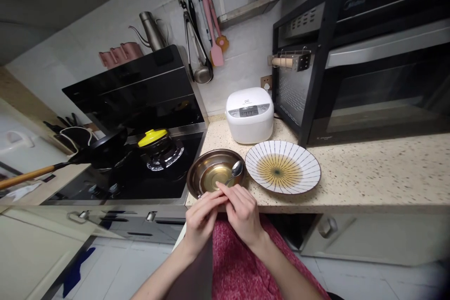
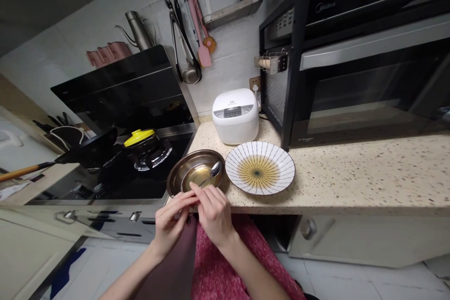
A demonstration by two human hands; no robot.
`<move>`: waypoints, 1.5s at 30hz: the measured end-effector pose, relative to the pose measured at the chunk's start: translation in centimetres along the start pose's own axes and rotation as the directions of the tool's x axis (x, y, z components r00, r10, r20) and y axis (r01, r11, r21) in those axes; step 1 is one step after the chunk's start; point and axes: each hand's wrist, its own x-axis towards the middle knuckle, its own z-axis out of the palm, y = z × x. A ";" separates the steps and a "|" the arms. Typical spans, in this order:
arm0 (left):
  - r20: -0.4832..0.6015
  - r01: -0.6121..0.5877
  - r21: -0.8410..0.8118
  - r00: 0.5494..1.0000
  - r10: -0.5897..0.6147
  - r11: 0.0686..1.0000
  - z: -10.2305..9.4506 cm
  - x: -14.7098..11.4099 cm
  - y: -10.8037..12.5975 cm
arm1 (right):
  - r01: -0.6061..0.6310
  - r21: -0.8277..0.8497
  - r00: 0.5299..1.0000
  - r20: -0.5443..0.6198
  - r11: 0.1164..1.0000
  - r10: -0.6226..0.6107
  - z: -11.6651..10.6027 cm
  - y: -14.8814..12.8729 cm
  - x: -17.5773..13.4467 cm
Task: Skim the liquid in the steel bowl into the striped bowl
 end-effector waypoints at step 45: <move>-0.178 -0.051 0.187 0.980 0.085 0.981 0.5 -4.2 -9.8 | -0.341 0.223 0.929 -0.068 0.913 0.363 -0.9 2.1 -0.9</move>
